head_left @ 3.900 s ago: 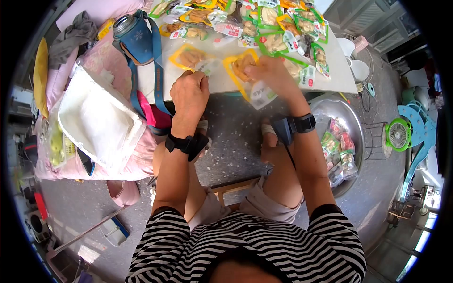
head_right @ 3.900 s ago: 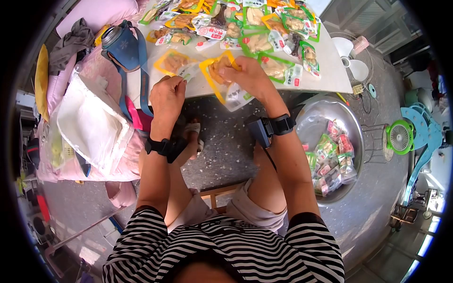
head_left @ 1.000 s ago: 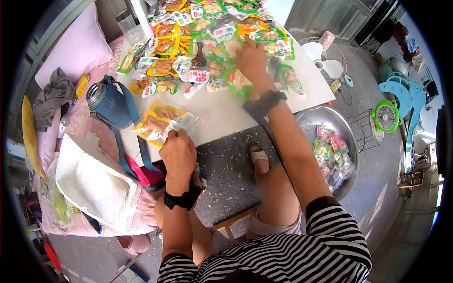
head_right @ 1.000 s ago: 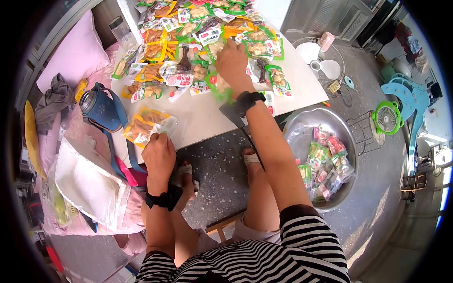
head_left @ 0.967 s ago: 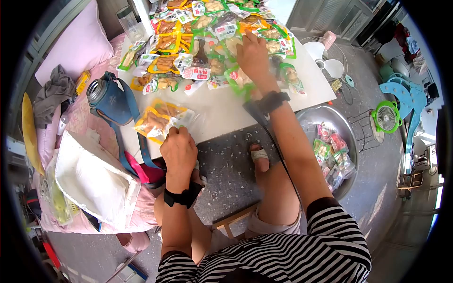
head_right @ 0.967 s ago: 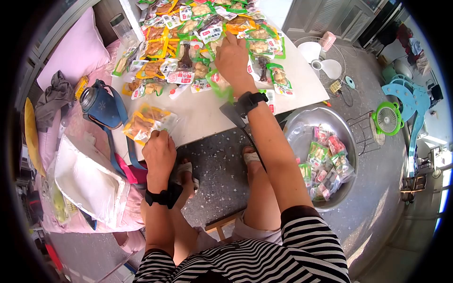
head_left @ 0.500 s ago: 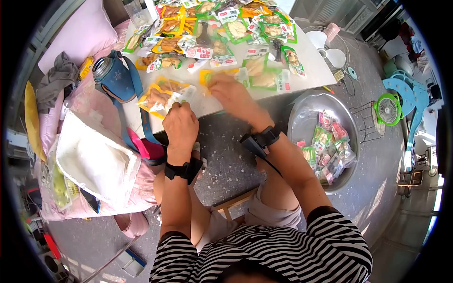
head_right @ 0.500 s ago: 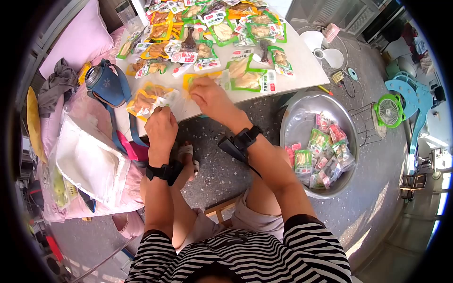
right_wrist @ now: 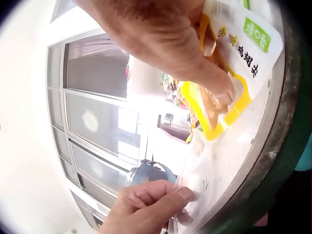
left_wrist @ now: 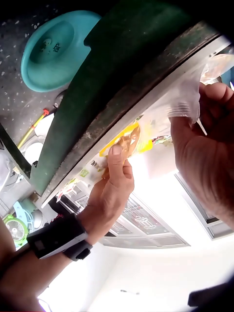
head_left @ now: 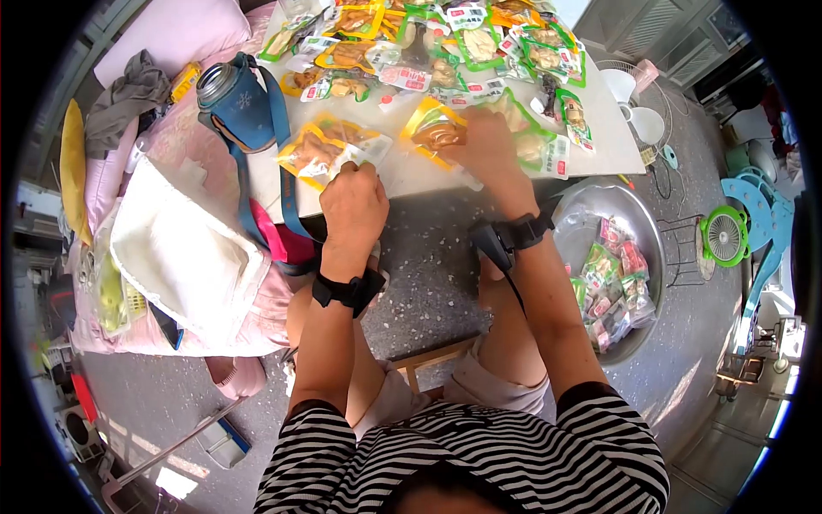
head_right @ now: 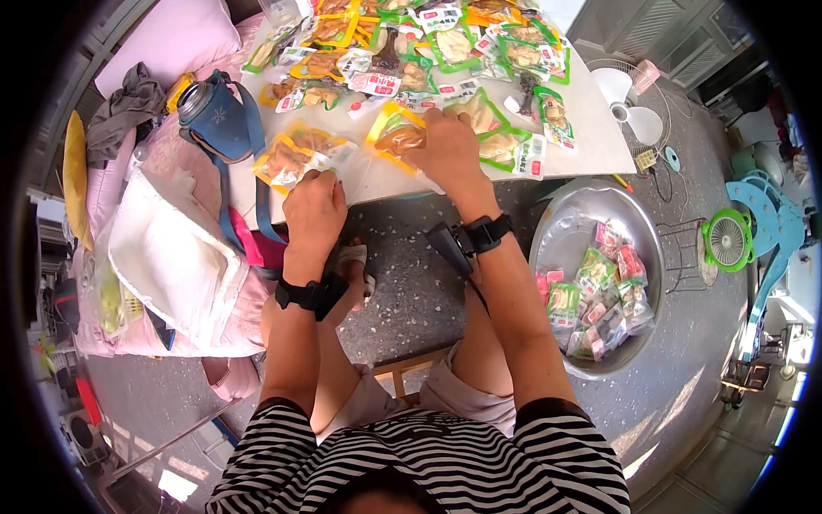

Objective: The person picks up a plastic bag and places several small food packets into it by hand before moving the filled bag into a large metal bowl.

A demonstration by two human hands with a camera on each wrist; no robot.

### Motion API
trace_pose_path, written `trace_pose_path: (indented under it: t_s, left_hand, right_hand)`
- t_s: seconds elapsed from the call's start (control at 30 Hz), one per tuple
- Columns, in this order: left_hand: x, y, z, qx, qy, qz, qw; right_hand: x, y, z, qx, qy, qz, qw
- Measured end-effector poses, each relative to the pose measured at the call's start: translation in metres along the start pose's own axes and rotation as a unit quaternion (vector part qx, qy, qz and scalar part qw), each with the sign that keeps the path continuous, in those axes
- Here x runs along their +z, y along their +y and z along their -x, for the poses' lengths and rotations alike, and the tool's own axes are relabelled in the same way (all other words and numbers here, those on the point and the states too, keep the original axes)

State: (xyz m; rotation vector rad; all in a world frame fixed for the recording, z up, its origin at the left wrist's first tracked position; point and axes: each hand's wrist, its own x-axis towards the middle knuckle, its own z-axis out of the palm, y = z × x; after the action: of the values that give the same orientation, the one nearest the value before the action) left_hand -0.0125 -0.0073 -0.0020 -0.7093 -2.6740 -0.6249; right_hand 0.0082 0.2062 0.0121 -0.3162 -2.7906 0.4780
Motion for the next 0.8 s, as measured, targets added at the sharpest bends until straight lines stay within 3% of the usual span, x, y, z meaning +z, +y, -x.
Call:
trace_pose_path:
  t_s: [0.2,0.23,0.33,0.37,0.47,0.53,0.63,0.8]
  left_hand:
    - [0.004,-0.007,0.001,0.017,0.043,0.019,0.999]
    - [0.004,-0.008,0.0,0.014,0.044,0.02,0.999]
    - [0.003,-0.009,-0.001,0.002,0.048,0.033,0.998]
    - [0.003,-0.01,-0.002,-0.002,0.052,0.041,0.998]
    - [0.0,-0.012,-0.002,-0.015,0.064,0.061,0.996]
    - [-0.003,-0.011,-0.002,-0.028,0.065,0.068,0.995]
    - [-0.007,-0.002,0.003,0.024,0.128,0.058,0.99]
    - [-0.014,0.011,0.007,0.065,0.124,0.061,0.988]
  right_hand:
    - [-0.015,0.014,0.015,0.05,-0.035,-0.239,0.969]
    - [-0.019,0.016,0.021,0.001,-0.046,-0.342,0.939]
    - [-0.032,0.013,0.038,-0.001,-0.167,-0.508,0.845]
    - [-0.038,0.011,0.04,-0.016,-0.223,-0.483,0.847]
    - [-0.031,-0.004,0.048,0.002,-0.27,-0.458,0.847]
    - [-0.021,-0.011,0.049,-0.003,-0.264,-0.48,0.837]
    - [-0.017,-0.023,0.044,-0.005,-0.274,-0.488,0.829]
    - [0.005,-0.04,0.031,0.003,-0.266,-0.523,0.81]
